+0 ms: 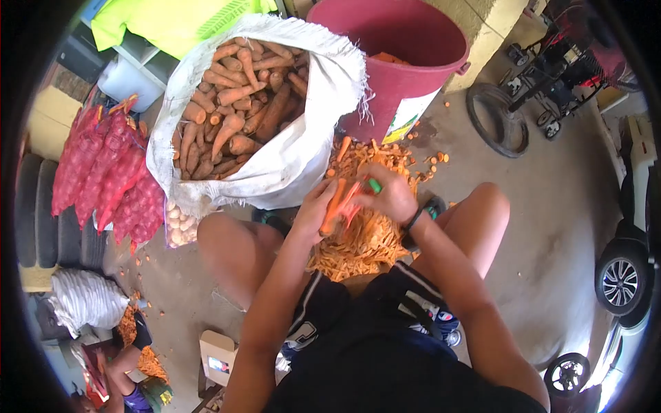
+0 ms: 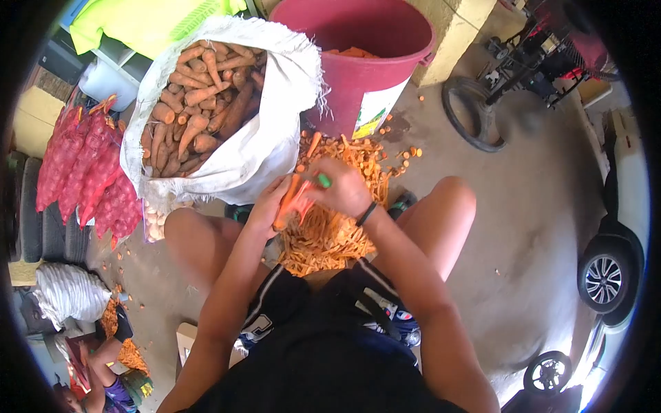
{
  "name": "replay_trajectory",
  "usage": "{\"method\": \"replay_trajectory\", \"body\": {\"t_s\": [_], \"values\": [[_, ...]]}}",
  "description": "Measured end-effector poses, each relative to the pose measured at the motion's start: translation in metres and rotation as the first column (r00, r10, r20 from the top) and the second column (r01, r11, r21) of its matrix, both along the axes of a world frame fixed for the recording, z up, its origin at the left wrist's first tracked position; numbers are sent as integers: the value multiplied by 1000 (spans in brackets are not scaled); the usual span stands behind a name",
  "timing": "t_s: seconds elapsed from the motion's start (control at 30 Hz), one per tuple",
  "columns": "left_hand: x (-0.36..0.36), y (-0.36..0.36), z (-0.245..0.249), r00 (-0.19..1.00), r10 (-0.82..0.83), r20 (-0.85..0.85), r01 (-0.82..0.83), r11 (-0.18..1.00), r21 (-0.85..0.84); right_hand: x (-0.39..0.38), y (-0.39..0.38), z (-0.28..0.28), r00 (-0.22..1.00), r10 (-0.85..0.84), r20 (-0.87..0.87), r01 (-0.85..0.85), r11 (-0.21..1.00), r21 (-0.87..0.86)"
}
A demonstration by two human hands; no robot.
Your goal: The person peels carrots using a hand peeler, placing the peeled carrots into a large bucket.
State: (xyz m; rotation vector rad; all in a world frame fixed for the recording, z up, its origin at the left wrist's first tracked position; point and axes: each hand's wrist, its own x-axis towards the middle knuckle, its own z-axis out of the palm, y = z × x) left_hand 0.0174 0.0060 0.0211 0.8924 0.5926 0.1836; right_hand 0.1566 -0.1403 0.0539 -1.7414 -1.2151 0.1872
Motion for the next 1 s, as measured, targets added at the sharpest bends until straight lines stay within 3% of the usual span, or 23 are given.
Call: {"method": "replay_trajectory", "body": {"t_s": [0.07,0.17,0.27,0.3,0.4,0.43,0.57,0.67,0.7,0.8,0.9,1.0], "values": [[-8,4,-1,996,-88,-30,87,996,-17,31,0,-9,983,-157,100,154,987,36],[-5,2,13,994,-93,-59,93,996,2,55,-4,-8,926,-378,15,377,920,-104],[-5,19,-16,989,-128,75,135,986,-100,29,-3,-12,972,-222,-73,221,975,-15],[-3,14,-8,996,-88,31,91,992,-92,12,-3,-4,995,-67,-76,71,996,51],[2,0,17,997,-11,-71,8,999,-44,-6,-2,2,997,61,-37,-62,998,-13],[0,-1,15,997,-21,-81,19,1000,-17,4,1,-6,997,14,81,-19,998,60],[-8,7,2,990,-117,-79,120,992,28,56,-3,-13,914,-399,77,402,915,-26],[1,5,13,996,-33,-83,32,999,-10,38,-3,-5,963,-246,-110,244,969,-26],[4,2,14,996,17,-91,-20,999,-34,23,-2,-7,991,-123,53,116,987,113],[3,-2,13,997,10,-80,-12,1000,-22,-5,-5,9,996,84,-3,-84,996,-29],[-8,4,1,986,-121,-114,133,985,112,38,-3,-10,983,-167,70,169,985,-27],[-5,-2,20,984,-130,-124,137,989,54,72,-7,-17,921,-378,97,388,913,-125]]}}
